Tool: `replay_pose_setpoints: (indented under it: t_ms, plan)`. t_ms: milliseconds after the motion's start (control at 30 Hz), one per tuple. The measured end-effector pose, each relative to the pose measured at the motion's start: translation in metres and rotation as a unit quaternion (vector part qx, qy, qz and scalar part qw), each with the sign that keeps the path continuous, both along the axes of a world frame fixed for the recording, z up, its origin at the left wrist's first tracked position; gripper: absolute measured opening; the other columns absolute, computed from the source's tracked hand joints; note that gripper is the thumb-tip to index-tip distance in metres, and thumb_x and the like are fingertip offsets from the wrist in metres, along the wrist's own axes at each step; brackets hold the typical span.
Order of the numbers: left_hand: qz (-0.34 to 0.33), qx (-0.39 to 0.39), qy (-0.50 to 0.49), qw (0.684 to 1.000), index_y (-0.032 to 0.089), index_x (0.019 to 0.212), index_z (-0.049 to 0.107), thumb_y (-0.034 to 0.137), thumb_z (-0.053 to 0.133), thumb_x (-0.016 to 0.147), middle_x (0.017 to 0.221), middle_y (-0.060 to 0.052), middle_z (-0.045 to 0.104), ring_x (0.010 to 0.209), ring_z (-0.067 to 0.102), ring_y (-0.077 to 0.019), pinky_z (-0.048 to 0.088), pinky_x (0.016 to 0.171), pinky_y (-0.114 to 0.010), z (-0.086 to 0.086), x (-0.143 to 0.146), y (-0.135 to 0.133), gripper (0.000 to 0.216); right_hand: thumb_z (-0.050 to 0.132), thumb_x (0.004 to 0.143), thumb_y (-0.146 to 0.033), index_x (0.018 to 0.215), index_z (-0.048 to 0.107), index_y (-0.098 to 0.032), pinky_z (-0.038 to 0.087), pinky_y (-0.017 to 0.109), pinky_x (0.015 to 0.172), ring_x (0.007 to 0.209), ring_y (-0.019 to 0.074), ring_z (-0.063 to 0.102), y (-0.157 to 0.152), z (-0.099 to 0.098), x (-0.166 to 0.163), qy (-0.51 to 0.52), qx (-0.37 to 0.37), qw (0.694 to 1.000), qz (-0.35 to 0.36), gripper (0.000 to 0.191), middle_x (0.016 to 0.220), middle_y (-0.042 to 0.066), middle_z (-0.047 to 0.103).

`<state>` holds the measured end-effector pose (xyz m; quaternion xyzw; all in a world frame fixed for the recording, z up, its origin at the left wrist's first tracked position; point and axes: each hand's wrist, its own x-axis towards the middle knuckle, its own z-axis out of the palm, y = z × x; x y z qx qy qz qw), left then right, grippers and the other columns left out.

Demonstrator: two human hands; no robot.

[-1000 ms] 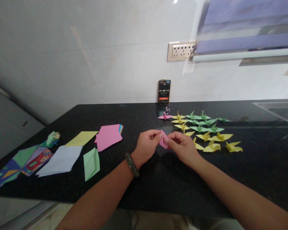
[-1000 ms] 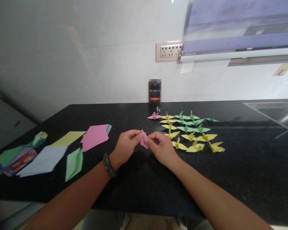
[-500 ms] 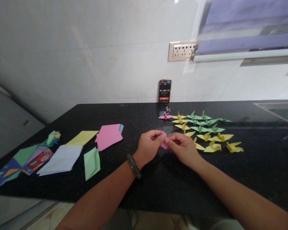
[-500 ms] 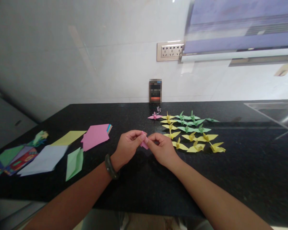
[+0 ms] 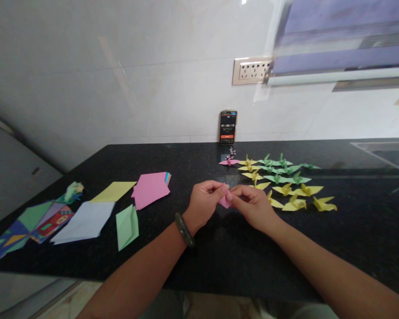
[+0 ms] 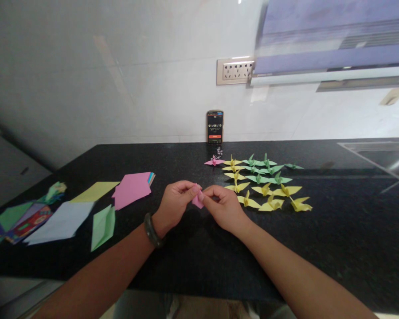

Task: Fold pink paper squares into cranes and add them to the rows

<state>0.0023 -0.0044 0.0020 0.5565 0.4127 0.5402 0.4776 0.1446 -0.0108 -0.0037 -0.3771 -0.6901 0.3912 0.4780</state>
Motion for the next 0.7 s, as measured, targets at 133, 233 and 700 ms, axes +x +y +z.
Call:
replay_pose_setpoints:
  t_ms: [133,233,700]
  plan:
    - [-0.020,-0.016,-0.024,0.999,0.013,0.058,0.064,0.028,0.066,0.067,0.056,-0.001,0.062,0.053,0.051,-0.0090,0.040,0.055,-0.022,0.001,-0.001,-0.001,0.018,0.058,0.077,-0.028,0.064,0.062,-0.015,0.044,0.024,0.062,0.062,0.0118,0.057,-0.002,0.004,0.000,-0.001,-0.009,1.000,0.007,0.019,0.065,0.002,0.063]
    - [-0.018,-0.019,-0.041,0.999,0.013,0.057,0.064,0.029,0.068,0.064,0.055,0.000,0.060,0.052,0.050,-0.0084,0.039,0.053,-0.022,0.002,-0.002,-0.001,0.018,0.056,0.078,-0.033,0.067,0.062,-0.015,0.043,0.024,0.058,0.059,0.0112,0.054,-0.003,0.004,0.000,-0.016,-0.038,0.999,0.017,0.022,0.063,0.001,0.061]
    - [0.000,-0.058,-0.064,0.996,0.013,0.078,0.069,0.032,0.069,0.064,0.067,-0.003,0.065,0.058,0.053,-0.0107,0.042,0.057,-0.024,-0.004,0.000,0.003,0.023,0.063,0.070,-0.036,0.069,0.054,-0.016,0.041,0.021,0.044,0.045,0.0084,0.050,0.001,-0.004,-0.002,0.000,-0.144,0.990,0.004,0.022,0.053,-0.004,0.053]
